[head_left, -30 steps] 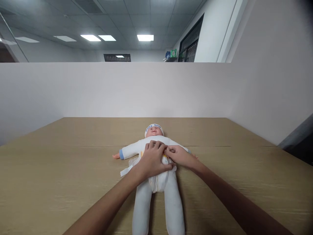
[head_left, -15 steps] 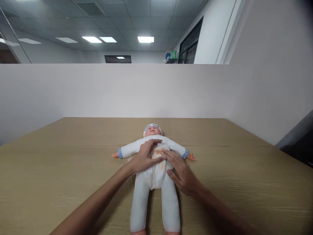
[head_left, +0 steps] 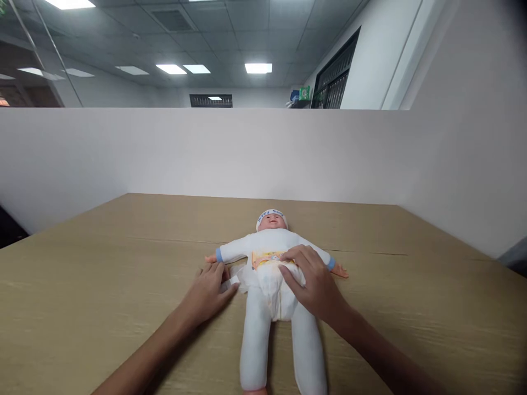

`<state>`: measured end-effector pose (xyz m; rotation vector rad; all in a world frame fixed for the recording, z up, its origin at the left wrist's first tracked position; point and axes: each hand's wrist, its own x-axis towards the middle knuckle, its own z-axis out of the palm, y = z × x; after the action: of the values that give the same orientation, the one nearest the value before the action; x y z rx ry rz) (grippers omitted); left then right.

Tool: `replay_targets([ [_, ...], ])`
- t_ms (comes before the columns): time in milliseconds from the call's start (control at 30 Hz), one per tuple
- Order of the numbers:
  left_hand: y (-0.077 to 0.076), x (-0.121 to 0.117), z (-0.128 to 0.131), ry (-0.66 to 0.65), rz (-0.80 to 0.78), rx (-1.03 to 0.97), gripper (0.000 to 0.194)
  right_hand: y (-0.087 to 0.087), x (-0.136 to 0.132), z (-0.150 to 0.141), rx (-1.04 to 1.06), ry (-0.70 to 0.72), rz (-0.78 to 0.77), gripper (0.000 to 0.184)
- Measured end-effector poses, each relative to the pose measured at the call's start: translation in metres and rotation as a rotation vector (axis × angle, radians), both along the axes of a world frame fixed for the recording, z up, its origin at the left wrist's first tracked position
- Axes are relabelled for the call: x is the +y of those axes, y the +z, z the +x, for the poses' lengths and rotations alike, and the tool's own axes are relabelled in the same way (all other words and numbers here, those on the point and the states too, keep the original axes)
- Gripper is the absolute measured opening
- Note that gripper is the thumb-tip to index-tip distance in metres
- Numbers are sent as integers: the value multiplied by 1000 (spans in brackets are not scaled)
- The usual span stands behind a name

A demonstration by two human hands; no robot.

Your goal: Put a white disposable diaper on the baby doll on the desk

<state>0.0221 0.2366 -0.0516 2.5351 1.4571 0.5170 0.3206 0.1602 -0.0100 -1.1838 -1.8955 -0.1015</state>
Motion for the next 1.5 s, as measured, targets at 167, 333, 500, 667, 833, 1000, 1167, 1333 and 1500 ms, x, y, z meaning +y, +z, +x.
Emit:
replay_targets([
  [167,8,8,2,-13,-208,-154,42,16,25,-31,-12,-72,-226,17],
  [333,41,16,14,-59,-361,-549,46,14,34,-33,-25,-116,-325,27],
  [500,63,18,58,-97,-369,-584,38,11,33,-32,-34,-93,-308,26],
  [667,58,19,81,-168,-427,-657,37,9,35,-32,-36,-77,-285,24],
  [833,45,20,57,-81,-409,-777,43,22,25,-30,-27,-38,-261,18],
  [1000,35,18,29,-31,-372,-847,46,43,19,-28,-222,309,-264,19],
  [1167,39,13,33,-50,-411,-870,44,44,52,-39,-500,452,-338,17],
  [1333,47,13,49,-84,-431,-840,39,43,60,-49,-563,374,-279,10],
  [1500,46,11,65,-109,-425,-830,38,25,30,-50,-252,-151,-172,28],
])
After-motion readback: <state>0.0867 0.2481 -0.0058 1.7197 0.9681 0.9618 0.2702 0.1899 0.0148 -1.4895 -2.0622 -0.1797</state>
